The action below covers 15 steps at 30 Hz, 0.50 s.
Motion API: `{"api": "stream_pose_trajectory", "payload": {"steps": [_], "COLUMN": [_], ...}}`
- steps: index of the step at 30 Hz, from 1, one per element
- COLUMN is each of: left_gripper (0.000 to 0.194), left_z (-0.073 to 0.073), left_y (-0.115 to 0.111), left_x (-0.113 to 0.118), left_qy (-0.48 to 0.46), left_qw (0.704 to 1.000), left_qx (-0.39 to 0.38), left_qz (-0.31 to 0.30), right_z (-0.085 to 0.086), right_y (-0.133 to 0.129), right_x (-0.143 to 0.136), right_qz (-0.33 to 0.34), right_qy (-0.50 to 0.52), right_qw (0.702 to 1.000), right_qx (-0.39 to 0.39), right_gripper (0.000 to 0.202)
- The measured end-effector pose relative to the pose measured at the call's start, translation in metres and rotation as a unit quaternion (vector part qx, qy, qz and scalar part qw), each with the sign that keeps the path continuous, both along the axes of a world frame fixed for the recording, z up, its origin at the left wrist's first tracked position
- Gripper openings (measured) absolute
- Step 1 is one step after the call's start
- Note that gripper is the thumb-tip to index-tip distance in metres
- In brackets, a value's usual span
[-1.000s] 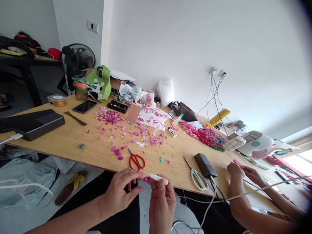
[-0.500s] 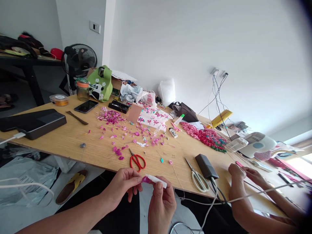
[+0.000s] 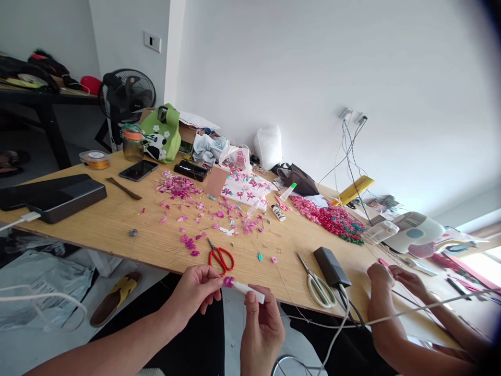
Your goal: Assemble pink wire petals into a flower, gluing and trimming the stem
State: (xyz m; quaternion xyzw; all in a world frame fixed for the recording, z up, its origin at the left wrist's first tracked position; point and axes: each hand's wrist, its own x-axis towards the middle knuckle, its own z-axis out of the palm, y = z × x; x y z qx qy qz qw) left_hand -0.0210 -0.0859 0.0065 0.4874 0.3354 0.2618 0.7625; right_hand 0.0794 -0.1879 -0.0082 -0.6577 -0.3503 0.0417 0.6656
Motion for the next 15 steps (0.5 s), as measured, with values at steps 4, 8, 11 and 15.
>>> {"api": "stream_pose_trajectory", "payload": {"steps": [4,8,11,15], "left_gripper": [0.024,0.025,0.026,0.027], "left_z": [-0.0032,-0.0041,-0.0044,-0.0066], "left_y": [0.0,-0.0009,-0.0019,-0.0028], "left_x": [0.0003,0.0007,0.0007,0.0003], "left_qy": [0.011,0.026,0.034,0.035], "left_qw": [0.999,0.998,0.997,0.997], "left_qx": [0.032,0.054,0.065,0.072], "left_qz": [0.002,-0.001,-0.004,-0.006], "right_z": [0.0004,-0.0013,-0.0035,-0.0048], "right_y": [-0.0013,-0.0014,-0.0009,-0.001], "right_x": [-0.0018,-0.0023,-0.0018,-0.0017], "right_qz": [0.012,0.012,0.008,-0.009], "right_qy": [-0.062,-0.093,-0.119,-0.137], "right_qw": [0.998,0.995,0.992,0.99], "right_qx": [-0.016,-0.026,-0.031,-0.024], "right_gripper": [0.009,0.007,0.006,0.006]}}
